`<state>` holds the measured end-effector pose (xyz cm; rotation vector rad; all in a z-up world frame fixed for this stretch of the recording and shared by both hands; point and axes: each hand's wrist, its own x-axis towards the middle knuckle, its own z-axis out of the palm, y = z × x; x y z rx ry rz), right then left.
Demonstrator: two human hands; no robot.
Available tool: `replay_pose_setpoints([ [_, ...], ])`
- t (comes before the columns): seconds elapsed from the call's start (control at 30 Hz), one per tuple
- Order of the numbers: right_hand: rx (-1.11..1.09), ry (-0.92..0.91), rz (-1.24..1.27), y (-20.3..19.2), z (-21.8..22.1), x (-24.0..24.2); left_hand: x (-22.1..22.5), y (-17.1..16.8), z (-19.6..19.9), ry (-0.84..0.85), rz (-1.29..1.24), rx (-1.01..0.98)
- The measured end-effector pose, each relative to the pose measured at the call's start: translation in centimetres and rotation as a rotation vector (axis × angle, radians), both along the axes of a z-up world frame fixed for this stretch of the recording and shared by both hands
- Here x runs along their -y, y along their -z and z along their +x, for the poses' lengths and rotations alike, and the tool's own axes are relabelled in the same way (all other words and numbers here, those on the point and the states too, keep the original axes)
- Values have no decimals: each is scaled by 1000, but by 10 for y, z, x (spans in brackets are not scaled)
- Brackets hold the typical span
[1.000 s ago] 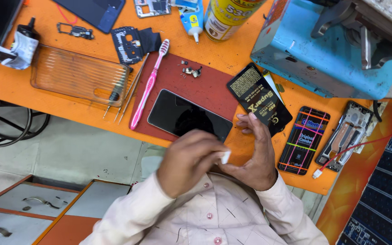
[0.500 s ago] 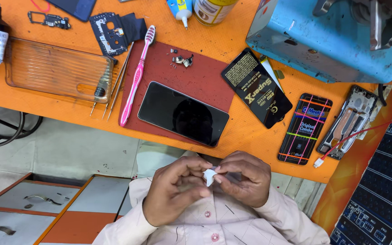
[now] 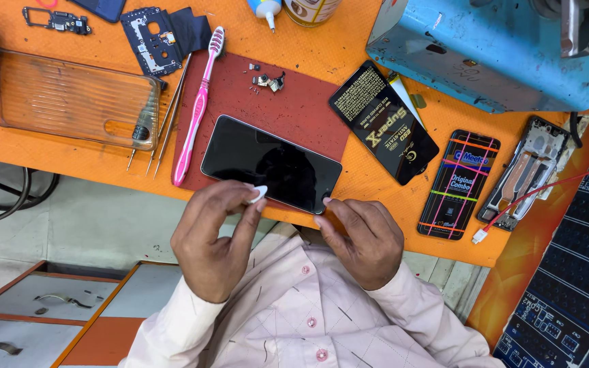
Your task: The person cleans a mobile phone screen using a small white cloth. They spray liquid onto the cloth and then repeatedly wipe the screen of a black smartphone on a workbench before handling the phone's casing.
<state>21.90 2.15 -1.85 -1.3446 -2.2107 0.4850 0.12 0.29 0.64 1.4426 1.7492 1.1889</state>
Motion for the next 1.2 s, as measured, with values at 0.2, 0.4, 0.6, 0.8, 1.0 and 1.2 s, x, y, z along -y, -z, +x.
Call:
replay_pose_setpoints([
  [0.2, -30, 32, 20, 3, -3, 2, -10, 7, -2, 18, 45, -226],
  [0.4, -54, 25, 11, 6, -2, 5, -14, 8, -6, 3, 92, -370],
  [0.6, -111, 42, 21, 9, 0, 4, -12, 10, -7, 31, 101, -469],
  [0.8, -150, 110, -165, -1, -6, -3, 6, 6, 27, 289, 116, -401],
  [1.0, -135, 98, -210, -4, -6, -11, 0, 9, 4, -8, 28, -506],
  [1.2, -155, 93, -176, -2, -8, -12, -2, 6, 34, 35, 79, -445],
])
